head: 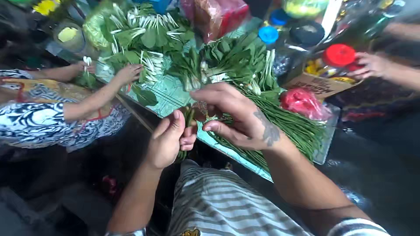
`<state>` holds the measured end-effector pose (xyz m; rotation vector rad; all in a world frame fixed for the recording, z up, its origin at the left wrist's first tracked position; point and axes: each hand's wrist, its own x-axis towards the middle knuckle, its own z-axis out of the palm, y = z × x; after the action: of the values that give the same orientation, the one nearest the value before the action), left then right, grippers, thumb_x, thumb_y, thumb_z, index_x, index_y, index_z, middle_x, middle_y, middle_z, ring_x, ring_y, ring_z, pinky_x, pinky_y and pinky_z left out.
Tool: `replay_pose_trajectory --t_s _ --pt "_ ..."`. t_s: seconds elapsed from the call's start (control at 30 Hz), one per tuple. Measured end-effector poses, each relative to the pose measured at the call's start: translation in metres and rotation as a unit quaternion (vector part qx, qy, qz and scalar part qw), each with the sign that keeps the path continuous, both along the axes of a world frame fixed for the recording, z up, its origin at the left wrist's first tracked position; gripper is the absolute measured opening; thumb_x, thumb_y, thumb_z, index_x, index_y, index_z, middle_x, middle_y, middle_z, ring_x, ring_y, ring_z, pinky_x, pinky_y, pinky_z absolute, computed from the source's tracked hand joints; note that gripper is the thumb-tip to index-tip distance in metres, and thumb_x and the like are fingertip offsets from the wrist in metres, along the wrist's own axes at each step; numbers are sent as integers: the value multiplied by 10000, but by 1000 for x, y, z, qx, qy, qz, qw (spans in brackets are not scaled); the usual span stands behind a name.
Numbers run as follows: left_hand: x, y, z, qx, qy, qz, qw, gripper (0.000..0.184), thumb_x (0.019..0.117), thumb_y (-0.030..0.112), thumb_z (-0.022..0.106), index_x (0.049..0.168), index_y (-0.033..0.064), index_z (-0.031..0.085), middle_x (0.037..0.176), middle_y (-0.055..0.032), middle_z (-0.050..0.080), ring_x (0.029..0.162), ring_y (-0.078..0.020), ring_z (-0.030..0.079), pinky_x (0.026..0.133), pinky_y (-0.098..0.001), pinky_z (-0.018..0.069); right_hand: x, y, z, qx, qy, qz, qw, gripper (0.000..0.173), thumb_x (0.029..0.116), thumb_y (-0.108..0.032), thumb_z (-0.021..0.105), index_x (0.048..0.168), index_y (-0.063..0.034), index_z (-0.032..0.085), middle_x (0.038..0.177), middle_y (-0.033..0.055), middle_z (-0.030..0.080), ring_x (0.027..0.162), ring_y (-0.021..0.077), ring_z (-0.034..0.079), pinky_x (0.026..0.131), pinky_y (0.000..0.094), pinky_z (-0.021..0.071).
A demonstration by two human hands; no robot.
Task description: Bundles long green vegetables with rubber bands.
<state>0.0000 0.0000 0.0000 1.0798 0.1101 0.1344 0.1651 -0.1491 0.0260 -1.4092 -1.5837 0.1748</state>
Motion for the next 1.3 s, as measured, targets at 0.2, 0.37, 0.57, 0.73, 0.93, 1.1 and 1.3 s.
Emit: replay_pose_trajectory --t_s 0.2,0.37,0.57,0.73,0.93,1.1,1.3 --pt "-9 17 -33 -56 6 -90 994 565 1017 660 381 1020 143 610 695 75 465 540 -16 429 481 -165 373 -3 29 -9 -27 -59 56 996 197 977 -105 647 1119 -44 770 1037 65 735 997 136 697 903 298 593" --pt "-10 23 -49 -65 -4 -138 988 541 1033 632 377 1029 148 618 687 79 465 539 -5 426 472 -151 361 -7 28 -9 -65 -74 66 993 165 935 -83 677 1047 -59 795 966 50 739 908 108 699 828 267 597" --pt "-15 13 -68 -51 -64 -146 986 354 1117 292 378 1142 49 635 864 -26 636 710 -91 618 628 -244 550 -5 18 -7 -122 36 119 985 64 860 -48 729 886 -34 785 861 25 741 814 100 708 755 287 623" --pt "-32 -15 -112 -69 -70 -179 979 320 1121 207 374 1235 26 613 1018 -24 667 860 -95 663 756 -285 593 -11 -9 -39 -160 85 146 973 90 904 -52 705 887 -20 787 865 32 745 812 85 706 749 259 619" --pt "-47 -35 -143 33 49 -44 997 301 1109 205 376 1135 30 620 886 69 587 758 7 538 689 -193 480 1 -8 -100 -191 236 92 948 183 895 -150 771 1009 -11 743 949 32 758 835 104 719 767 304 634" --pt "-68 -2 -177 67 154 68 984 300 1100 239 369 1077 80 622 812 63 569 700 -30 539 673 -224 494 6 27 -242 -348 107 -162 917 161 938 -119 692 1062 -43 760 1077 142 717 956 259 697 866 464 591" --pt "-83 28 -187 38 158 100 982 302 1109 271 363 1087 102 612 795 43 553 690 -55 538 669 -229 493 -25 53 -313 -417 -101 -209 878 204 995 -195 586 1030 -104 765 1140 136 701 1015 321 705 811 528 598"
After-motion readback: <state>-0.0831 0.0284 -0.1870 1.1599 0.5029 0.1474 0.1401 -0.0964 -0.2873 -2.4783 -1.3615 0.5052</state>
